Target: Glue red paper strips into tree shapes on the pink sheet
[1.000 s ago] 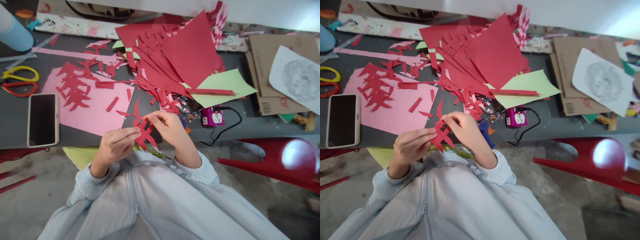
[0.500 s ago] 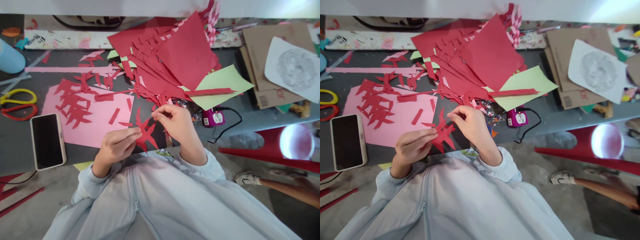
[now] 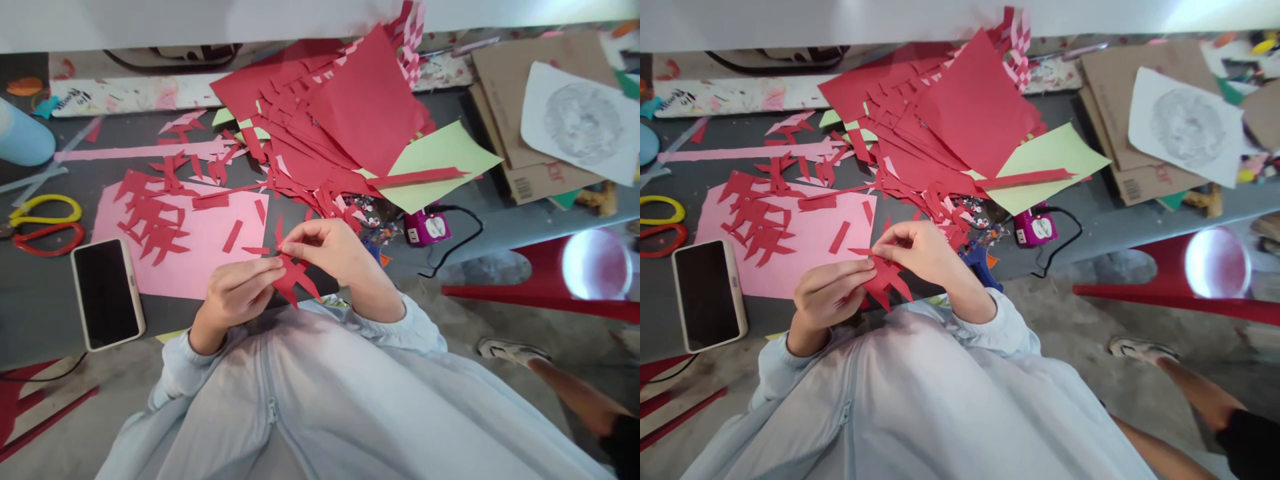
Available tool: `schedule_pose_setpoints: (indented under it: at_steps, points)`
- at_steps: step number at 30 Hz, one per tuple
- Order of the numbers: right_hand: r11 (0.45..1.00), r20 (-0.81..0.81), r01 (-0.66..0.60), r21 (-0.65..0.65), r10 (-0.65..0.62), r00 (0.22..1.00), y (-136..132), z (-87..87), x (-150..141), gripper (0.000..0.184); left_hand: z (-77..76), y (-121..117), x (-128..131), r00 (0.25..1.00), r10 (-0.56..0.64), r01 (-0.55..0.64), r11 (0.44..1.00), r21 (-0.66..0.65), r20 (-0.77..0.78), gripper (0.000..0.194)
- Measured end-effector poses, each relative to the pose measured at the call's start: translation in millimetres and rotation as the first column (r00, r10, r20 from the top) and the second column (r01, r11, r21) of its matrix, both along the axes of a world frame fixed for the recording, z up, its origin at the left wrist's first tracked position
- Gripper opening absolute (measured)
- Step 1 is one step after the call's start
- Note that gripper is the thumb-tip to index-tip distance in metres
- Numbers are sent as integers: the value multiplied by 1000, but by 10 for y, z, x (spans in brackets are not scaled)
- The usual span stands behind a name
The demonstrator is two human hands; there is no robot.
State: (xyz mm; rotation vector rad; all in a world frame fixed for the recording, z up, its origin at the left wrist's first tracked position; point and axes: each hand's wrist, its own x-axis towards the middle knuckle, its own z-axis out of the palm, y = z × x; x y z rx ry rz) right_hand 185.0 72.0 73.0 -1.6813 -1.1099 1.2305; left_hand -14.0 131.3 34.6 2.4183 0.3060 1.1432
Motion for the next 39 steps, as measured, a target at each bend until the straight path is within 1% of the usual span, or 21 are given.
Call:
schedule_pose_setpoints:
  at_steps: [3, 5, 7, 9, 10, 12, 14, 17, 20, 21, 22, 24, 26, 28, 31, 34, 37, 39]
  points:
    - [998, 19, 62, 7, -62, 998, -8, 47, 72, 20, -2, 7, -31, 1000, -3, 3, 1000, -8, -8, 28]
    - [992, 73, 122, 28, -124, 990, -38, 81, 144, 15, -11, 15, -56, 1000, 2, -2, 1000, -7, -10, 30]
    - [979, 162, 197, 50, -203, 966, -79, 110, 214, 10, -34, 29, -78, 999, 35, -35, 999, -7, -3, 31]
    - [963, 275, 262, 67, -270, 923, -112, 129, 270, 8, -67, 49, -88, 995, 95, -95, 995, -6, 15, 31]
    - [958, 332, 280, 66, -286, 899, -121, 135, 290, 7, -85, 60, -87, 991, 129, -129, 992, -8, 24, 30]
    - [961, 459, 274, 30, -257, 851, -113, 136, 315, 4, -119, 82, -73, 982, 183, -182, 983, -9, 39, 29]
    - [972, 613, 235, -23, -172, 771, -68, 114, 319, 4, -144, 98, -52, 975, 216, -215, 976, -29, 45, 29]
    - [982, 823, 178, -57, -55, 565, 55, 26, 290, 10, -168, 110, -29, 973, 229, -226, 970, -90, 25, 28]
    - [988, 910, 126, -90, 30, 413, 205, -92, 239, 19, -178, 116, -36, 974, 228, -228, 964, -134, -11, 25]
    - [986, 923, 131, -101, 44, 382, 253, -127, 222, 20, -179, 118, -43, 972, 232, -233, 962, -143, -22, 26]
    - [985, 929, 135, -110, 54, 367, 300, -158, 207, 21, -178, 120, -52, 971, 237, -238, 959, -153, -30, 26]
    - [979, 932, 167, -116, 49, 360, 383, -206, 184, 22, -172, 120, -67, 969, 243, -247, 950, -191, -45, 28]
    - [975, 926, 192, -114, 34, 377, 451, -246, 173, 20, -166, 119, -75, 968, 243, -252, 932, -261, -66, 28]
    - [973, 914, 201, -112, 22, 406, 501, -291, 178, 19, -165, 116, -73, 964, 246, -267, 902, -340, -104, 27]
    - [978, 897, 190, -82, -11, 441, 543, -380, 221, 17, -178, 113, -61, 952, 264, -306, 863, -401, -158, 26]
    - [988, 892, 152, -36, -37, 450, 551, -460, 290, 21, -205, 114, -52, 942, 271, -330, 844, -423, -196, 27]
    - [992, 891, 125, -36, -25, 453, 532, -456, 338, 24, -231, 123, -50, 929, 282, -363, 819, -445, -239, 29]
    - [991, 883, 129, -26, -38, 468, 509, -389, 338, 23, -247, 131, -50, 916, 288, -390, 805, -448, -279, 30]
